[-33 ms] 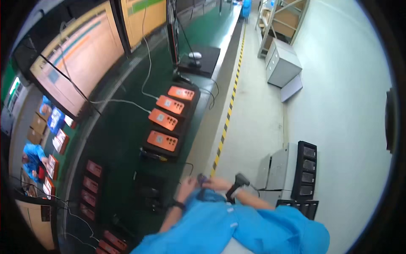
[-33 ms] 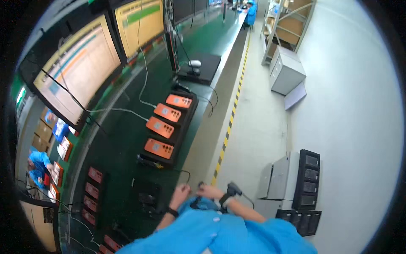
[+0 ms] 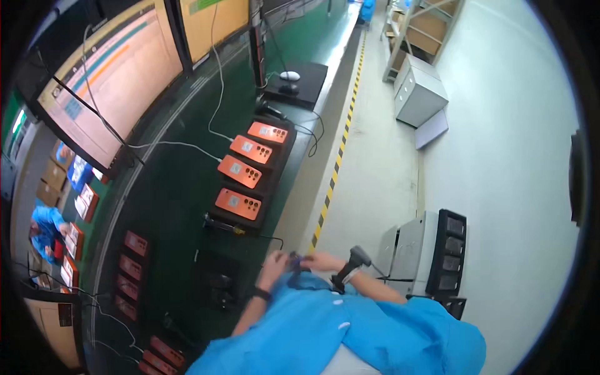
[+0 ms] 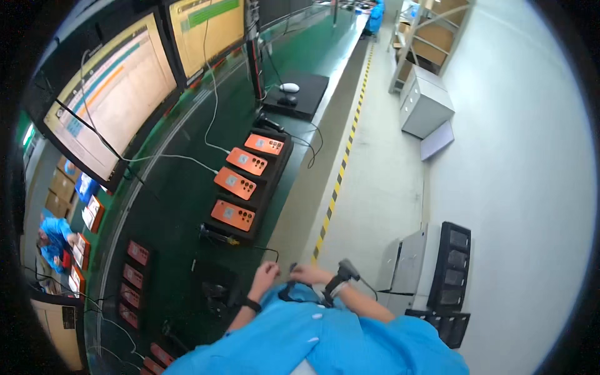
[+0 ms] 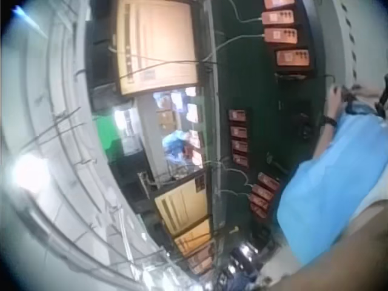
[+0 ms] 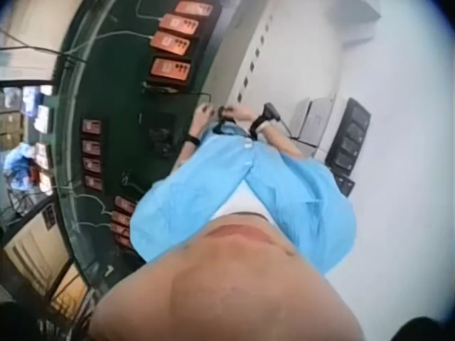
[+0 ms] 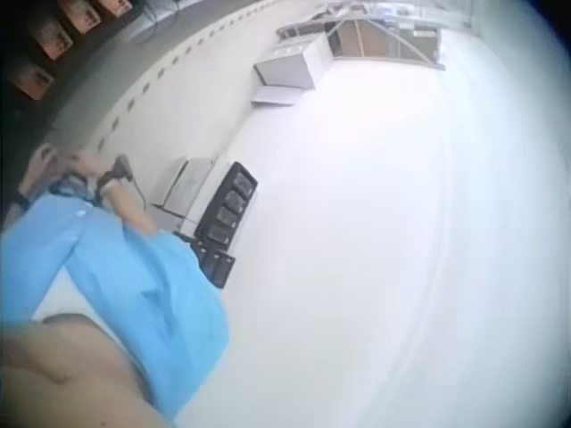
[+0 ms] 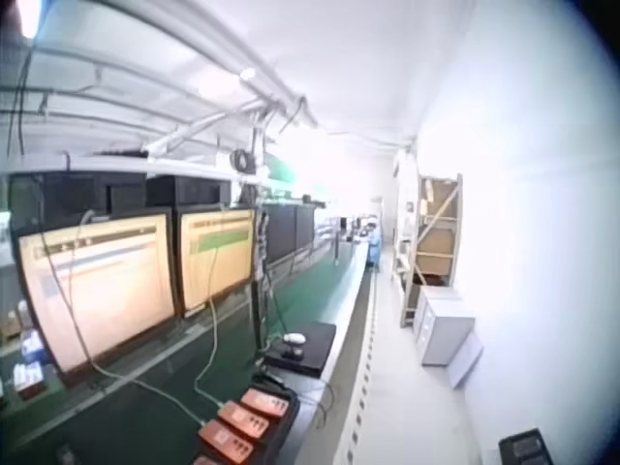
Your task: The recorder scans labels on electronic devices at an assembly line workstation and plugs/unplugs charging cables.
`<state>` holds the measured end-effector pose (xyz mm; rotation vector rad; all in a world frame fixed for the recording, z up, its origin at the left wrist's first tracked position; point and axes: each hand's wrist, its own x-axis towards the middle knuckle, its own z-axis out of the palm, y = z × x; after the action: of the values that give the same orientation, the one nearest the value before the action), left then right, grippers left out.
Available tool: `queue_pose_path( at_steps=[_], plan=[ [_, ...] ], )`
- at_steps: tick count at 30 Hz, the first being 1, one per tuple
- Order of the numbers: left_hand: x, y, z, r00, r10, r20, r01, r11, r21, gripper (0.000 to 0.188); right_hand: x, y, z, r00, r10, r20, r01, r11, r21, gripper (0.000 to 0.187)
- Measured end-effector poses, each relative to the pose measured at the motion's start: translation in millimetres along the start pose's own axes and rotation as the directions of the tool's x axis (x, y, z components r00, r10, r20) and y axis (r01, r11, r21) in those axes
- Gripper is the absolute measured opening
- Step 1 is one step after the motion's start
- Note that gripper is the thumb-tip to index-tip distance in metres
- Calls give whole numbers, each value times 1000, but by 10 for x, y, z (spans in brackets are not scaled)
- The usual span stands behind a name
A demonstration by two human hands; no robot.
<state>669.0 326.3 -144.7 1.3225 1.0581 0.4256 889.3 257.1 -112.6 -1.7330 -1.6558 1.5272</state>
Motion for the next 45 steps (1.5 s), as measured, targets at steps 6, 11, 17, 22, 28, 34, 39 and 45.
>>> queue_pose_path(
  at_steps=[6,11,17,22,28,34,39,45],
  plan=[
    [942,762,-233,985,51,-165,-53,999,-4,24,1058,-70,-1568,972,209,-110,-212,977,-15,42],
    [1245,844,-470,882,72,-466,-22,993,112,25,2608,-601,-2397,979,-186,-87,169,971,-170,36],
    [1450,861,-435,597,-141,-790,159,986,-56,30,4311,-1255,-2771,732,-663,-157,535,702,-470,34],
    [1807,912,-49,164,-119,-979,296,953,-66,32,5065,-1479,-2935,922,-372,108,367,751,-549,46],
    [2101,924,296,-222,-25,-975,510,849,-138,58,5199,-1534,-2932,899,-384,210,437,775,-456,41],
    [2211,1066,102,-377,-360,-853,317,815,-484,62,5038,-1539,-2822,811,-550,200,574,815,-87,28],
    [2235,979,-11,-416,-359,-836,460,709,-534,48,4911,-1453,-2832,788,-570,233,616,723,-313,28],
    [2333,815,-26,-466,-247,-849,556,665,-499,42,4946,-1547,-2970,805,-550,224,583,804,-120,27]
  ],
)
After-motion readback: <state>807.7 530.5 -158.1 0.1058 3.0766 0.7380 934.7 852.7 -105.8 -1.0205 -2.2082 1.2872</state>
